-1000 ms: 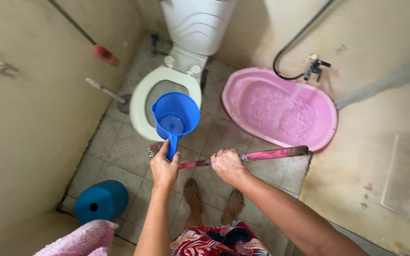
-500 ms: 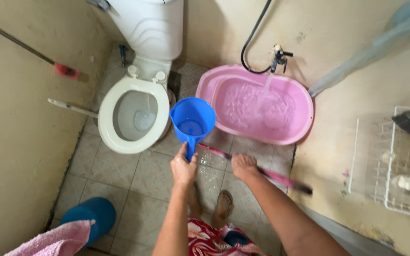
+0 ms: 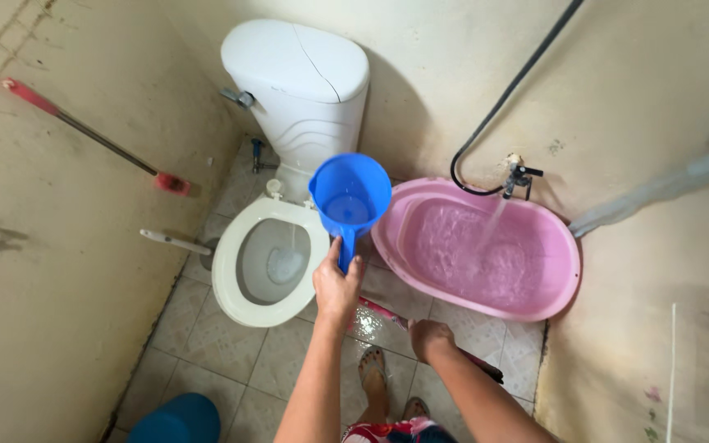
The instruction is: The person pours water from a blue plastic jug into a toilet bowl, then uses a red-handled broom to sweep the tiled bathroom floor around the toilet and a pink basin. The person moves the broom in back-and-forth motions to push water and debris toward the drain area.
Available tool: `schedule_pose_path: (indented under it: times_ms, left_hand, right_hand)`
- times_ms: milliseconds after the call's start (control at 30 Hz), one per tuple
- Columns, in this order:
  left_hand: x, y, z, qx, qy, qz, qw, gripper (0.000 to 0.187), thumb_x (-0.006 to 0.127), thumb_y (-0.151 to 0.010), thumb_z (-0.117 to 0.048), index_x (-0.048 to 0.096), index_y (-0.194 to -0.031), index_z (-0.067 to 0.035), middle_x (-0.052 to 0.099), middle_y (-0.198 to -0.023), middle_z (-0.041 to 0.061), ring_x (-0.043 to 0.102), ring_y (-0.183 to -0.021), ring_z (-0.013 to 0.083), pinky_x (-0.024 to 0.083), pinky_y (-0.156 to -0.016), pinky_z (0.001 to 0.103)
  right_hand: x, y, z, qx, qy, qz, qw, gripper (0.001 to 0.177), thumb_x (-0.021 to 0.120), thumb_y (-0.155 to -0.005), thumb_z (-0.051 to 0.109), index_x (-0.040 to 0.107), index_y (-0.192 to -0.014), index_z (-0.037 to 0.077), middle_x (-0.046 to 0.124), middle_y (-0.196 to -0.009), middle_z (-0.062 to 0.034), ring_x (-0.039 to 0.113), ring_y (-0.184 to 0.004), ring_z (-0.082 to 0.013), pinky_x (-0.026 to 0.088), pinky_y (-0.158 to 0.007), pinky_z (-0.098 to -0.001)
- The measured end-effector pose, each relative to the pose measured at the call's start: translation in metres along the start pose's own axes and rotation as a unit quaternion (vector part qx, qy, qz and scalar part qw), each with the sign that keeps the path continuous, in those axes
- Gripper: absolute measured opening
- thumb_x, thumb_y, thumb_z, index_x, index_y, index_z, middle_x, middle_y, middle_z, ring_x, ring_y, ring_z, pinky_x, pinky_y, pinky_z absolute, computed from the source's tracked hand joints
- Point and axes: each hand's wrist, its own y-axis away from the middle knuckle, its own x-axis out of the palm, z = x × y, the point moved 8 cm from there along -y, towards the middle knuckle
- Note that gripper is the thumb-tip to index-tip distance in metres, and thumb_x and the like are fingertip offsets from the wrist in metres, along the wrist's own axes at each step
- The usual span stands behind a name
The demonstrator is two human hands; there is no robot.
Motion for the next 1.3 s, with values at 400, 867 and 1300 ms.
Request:
schedule_pose_path:
  times_ms: [400,867,1300]
  left_hand:
    - [-0.021,-0.179,-0.109,0.155,0.013,-0.086,0.984,0.051,0.075,-0.089,-0.016,0.063,-0.135,0.004,0.076,-0.095,0.025,0.077,-0.084,0.0296,0.058,-0.08,0.041]
    - [0.03,-0.293,-0.145,0.347,-0.137,-0.294,0.88,0.046,0.087,-0.088,-0.028,0.064,-0.121,-0.005,0.077,-0.081,0.007,0.075,-0.064,0.0119,0.061,-0.06,0.031]
    - [0.018,-0.258,-0.019,0.154,0.11,-0.164,0.968,0.05,0.054,-0.111,-0.023,0.036,-0.154,-0.006,0.071,-0.111,0.012,0.072,-0.094,0.0173,0.059,-0.082,0.033]
  right_hand:
    - [-0.013,-0.039,-0.017,-0.005,-0.054,-0.143,0.988,0.034,0.037,-0.109,0.018,0.068,-0.111,0.005,0.075,-0.1,-0.0137,0.072,-0.098,-0.031,0.058,-0.087,-0.0434]
    - [-0.028,-0.045,-0.031,0.013,-0.068,-0.031,0.997,0.036,0.044,-0.103,0.009,0.056,-0.136,0.007,0.071,-0.117,-0.0147,0.069,-0.113,-0.0282,0.056,-0.096,-0.0409]
    - [-0.005,-0.075,-0.039,0.014,-0.149,-0.04,0.988,0.037,0.043,-0.105,0.015,0.054,-0.138,0.006,0.068,-0.121,-0.0216,0.068,-0.115,-0.0357,0.056,-0.097,-0.044]
